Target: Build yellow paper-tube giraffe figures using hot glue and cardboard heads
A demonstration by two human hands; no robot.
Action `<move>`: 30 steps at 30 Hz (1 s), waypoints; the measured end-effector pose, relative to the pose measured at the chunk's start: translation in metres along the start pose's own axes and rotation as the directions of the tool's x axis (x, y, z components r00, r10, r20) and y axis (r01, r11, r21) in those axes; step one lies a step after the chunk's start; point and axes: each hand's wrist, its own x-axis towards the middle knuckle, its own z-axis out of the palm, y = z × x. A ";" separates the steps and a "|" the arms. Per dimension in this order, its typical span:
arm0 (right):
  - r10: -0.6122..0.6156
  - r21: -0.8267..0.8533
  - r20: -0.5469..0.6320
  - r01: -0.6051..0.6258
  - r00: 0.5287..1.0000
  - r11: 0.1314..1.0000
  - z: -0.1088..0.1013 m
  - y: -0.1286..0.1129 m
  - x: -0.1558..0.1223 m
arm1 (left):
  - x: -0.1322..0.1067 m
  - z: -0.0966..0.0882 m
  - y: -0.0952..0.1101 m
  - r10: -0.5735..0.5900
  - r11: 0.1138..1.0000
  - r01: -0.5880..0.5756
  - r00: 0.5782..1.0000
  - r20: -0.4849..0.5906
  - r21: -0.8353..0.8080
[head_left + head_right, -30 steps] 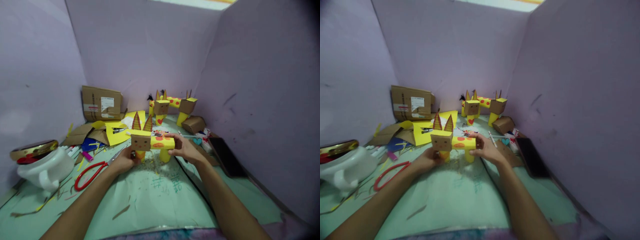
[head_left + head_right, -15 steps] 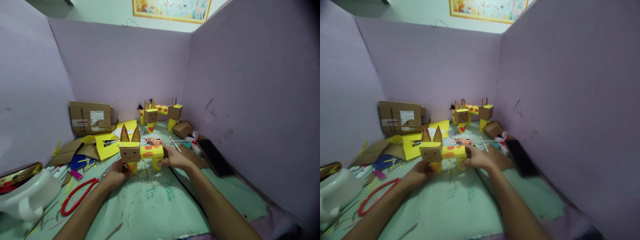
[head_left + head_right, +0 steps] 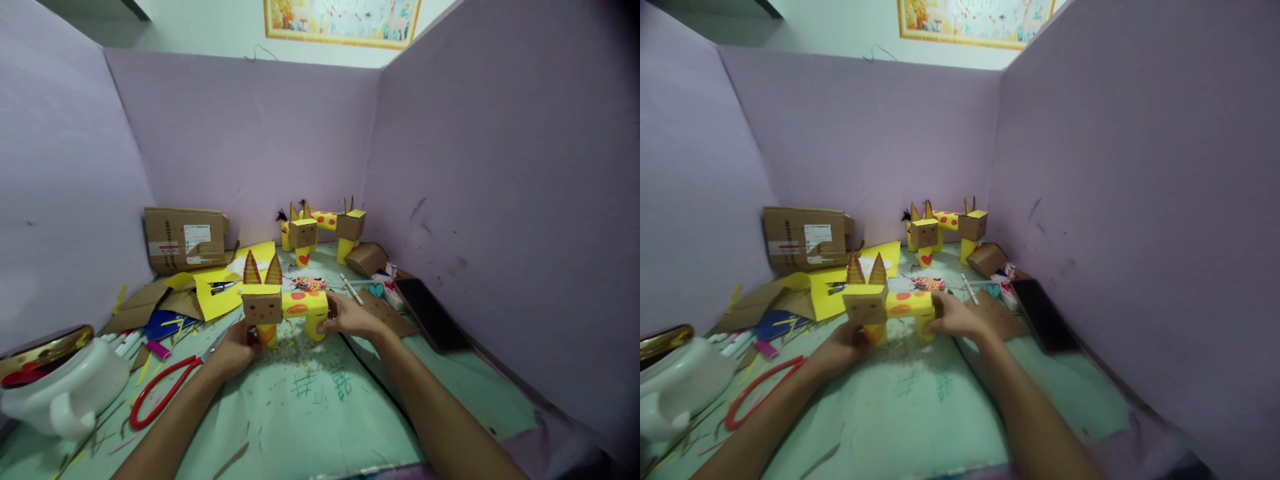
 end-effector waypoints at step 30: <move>-0.026 0.079 -0.058 0.031 0.998 0.996 0.003 -0.007 -0.004 | 0.001 0.002 -0.004 0.041 0.999 -0.042 0.999 -0.021 -0.012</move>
